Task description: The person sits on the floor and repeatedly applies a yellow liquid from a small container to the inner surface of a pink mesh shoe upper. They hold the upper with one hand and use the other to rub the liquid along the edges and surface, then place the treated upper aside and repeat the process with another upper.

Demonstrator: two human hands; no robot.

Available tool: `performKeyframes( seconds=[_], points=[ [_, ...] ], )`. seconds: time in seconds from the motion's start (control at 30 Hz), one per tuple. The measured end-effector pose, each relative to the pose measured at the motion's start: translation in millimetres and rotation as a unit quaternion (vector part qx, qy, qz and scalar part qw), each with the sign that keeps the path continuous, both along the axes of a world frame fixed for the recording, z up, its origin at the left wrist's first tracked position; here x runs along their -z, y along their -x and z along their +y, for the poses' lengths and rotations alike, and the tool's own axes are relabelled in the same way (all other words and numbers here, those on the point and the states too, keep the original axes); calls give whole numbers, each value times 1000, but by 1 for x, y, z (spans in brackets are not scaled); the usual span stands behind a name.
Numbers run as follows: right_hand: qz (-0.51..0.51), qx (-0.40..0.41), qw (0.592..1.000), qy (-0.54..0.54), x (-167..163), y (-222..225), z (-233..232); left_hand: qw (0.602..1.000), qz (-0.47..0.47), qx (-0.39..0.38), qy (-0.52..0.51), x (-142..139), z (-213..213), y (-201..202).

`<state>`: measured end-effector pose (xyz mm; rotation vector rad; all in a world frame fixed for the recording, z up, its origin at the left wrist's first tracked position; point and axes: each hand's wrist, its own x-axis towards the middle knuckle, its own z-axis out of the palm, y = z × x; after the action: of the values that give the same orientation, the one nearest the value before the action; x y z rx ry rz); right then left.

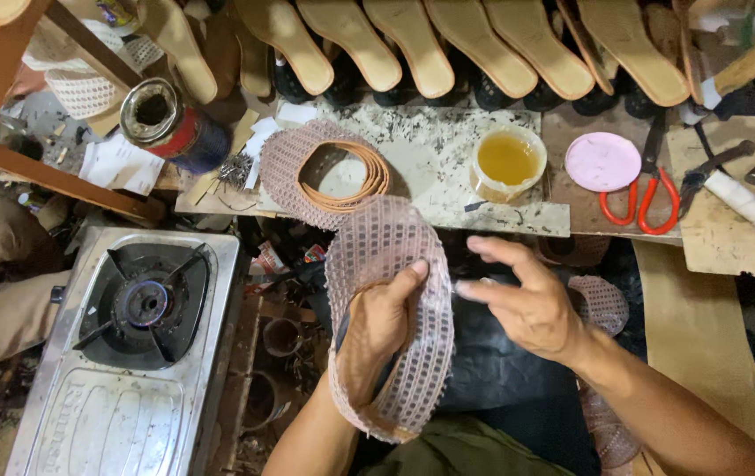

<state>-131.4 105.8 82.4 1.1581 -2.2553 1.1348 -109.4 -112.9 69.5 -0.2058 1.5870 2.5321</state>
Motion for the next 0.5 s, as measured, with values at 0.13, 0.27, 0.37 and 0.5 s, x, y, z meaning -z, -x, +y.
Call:
performKeyframes(
  seconds=[0.13,0.27,0.37,0.5],
  points=[
    [-249,-17,963,100,1,-6,-12,998,5,-8,61,5,3,3],
    [-274,91,957,-5,-2,19,-6,997,7,72,18,14,-1,4],
    [-37,166,982,-77,-7,67,10,994,-60,86,8,17,-6,0],
    [72,223,954,-189,-6,117,22,996,-25,71,43,18,-6,-4]
  ],
)
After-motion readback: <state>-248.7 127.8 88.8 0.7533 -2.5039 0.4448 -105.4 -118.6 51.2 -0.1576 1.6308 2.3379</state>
